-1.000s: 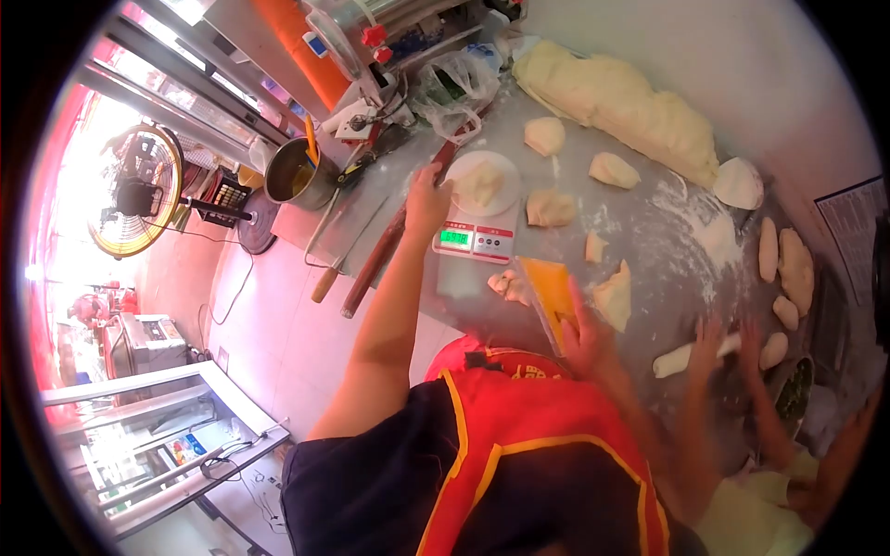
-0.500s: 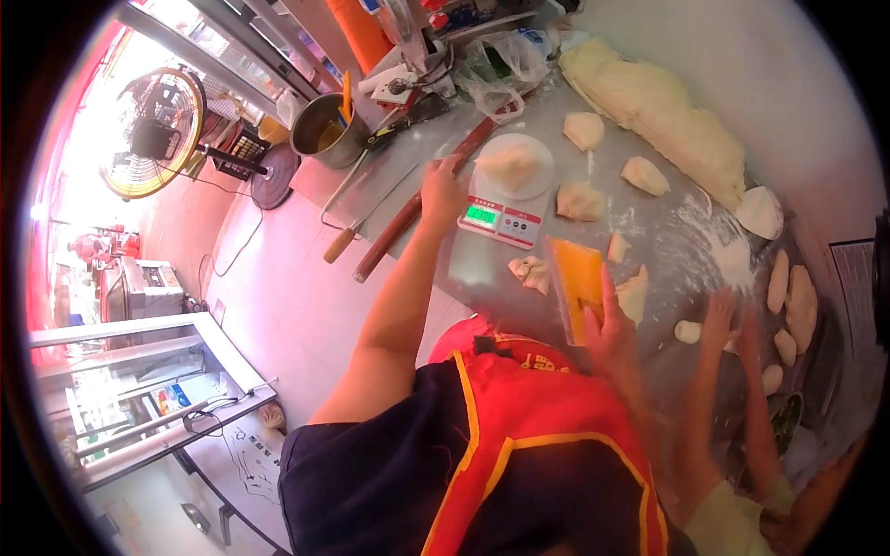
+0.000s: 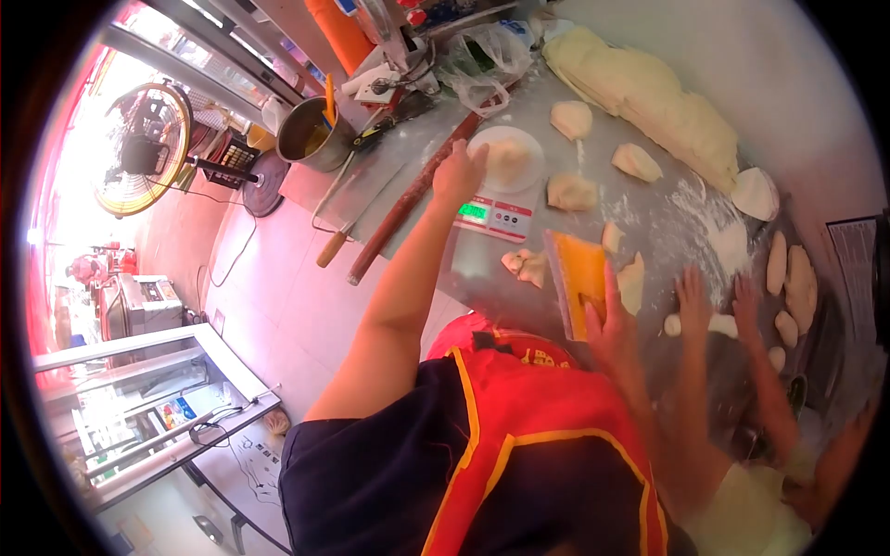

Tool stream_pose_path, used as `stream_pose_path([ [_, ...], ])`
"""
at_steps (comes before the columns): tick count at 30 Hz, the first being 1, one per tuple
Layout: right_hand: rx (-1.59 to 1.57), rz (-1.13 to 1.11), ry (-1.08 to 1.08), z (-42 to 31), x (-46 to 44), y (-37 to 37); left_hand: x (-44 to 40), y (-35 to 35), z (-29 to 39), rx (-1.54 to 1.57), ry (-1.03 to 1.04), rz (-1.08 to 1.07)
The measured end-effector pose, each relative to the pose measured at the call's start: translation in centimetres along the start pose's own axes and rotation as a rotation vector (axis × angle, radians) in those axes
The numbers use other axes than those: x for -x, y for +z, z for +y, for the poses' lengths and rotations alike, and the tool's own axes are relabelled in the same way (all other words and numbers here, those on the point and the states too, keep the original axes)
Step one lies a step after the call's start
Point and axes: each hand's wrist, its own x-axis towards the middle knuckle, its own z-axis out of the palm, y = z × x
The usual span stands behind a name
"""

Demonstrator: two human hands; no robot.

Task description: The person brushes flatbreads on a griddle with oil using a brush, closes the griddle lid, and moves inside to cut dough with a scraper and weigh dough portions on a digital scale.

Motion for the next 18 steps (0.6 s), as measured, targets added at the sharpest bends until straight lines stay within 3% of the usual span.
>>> stream_pose_path([
  [2,0.021,0.011,-0.011,0.5,0.2,0.0,0.2,-0.1,1.3,-0.119,0.013,0.013],
  [3,0.032,-0.019,0.013,0.3,0.2,-0.2,0.4,0.2,0.9,-0.210,0.148,0.153],
  [5,0.047,-0.083,0.056,-0.6,0.3,-0.2,1.6,-0.7,0.9,-0.175,0.236,0.065],
  [8,0.109,-0.078,-0.022,-0.9,0.1,0.4,6.0,-1.8,0.6,-0.041,0.296,-0.454],
  [10,0.064,-0.089,-0.022,-1.0,0.0,0.9,9.1,0.8,-2.5,0.032,0.397,-0.600],
  [18,0.113,-0.094,-0.194,-1.7,-0.4,2.0,15.8,4.0,-2.6,0.242,0.139,-0.269],
])
